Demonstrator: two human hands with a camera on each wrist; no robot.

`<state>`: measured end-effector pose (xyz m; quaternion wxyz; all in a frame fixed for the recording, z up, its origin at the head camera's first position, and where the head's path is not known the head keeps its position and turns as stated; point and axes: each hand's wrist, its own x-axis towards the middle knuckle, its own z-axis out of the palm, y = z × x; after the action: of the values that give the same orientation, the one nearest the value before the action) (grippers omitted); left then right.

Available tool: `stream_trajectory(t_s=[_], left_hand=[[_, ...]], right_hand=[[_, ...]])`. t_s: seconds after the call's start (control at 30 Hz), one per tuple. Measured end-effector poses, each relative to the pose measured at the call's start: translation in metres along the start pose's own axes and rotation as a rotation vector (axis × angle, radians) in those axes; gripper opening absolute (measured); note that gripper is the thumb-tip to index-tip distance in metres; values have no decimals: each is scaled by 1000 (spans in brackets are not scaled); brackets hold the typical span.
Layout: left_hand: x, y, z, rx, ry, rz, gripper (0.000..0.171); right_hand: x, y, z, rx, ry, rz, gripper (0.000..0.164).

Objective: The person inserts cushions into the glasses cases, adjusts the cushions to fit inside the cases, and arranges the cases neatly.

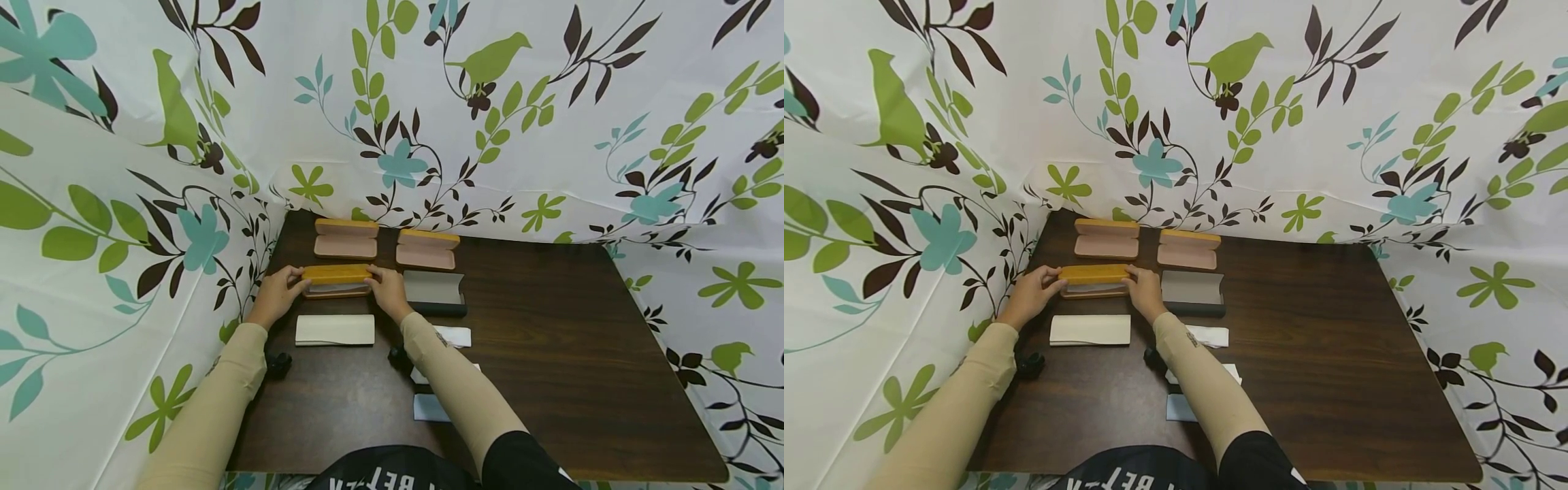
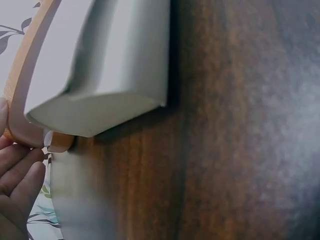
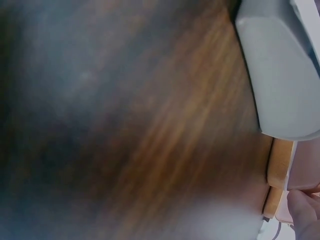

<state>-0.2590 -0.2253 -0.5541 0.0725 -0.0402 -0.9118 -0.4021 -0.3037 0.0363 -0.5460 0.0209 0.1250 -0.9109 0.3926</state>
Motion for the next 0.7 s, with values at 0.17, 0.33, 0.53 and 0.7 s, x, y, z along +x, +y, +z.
stream_trajectory(t_s=[0.17,0.33,0.53,0.7], left_hand=[[-1,0,1,7,5,-1,42],[-2,-1,1,14,7,4,41],[-2,-4,3,6,13,25,40],[-4,-8,6,26,20,50,41]], right_hand=[[-2,-1,0,16,-5,7,35],[-3,-1,0,28,-11,8,36],[-4,-1,0,59,-7,6,36],[-5,2,2,50,-8,0,37]])
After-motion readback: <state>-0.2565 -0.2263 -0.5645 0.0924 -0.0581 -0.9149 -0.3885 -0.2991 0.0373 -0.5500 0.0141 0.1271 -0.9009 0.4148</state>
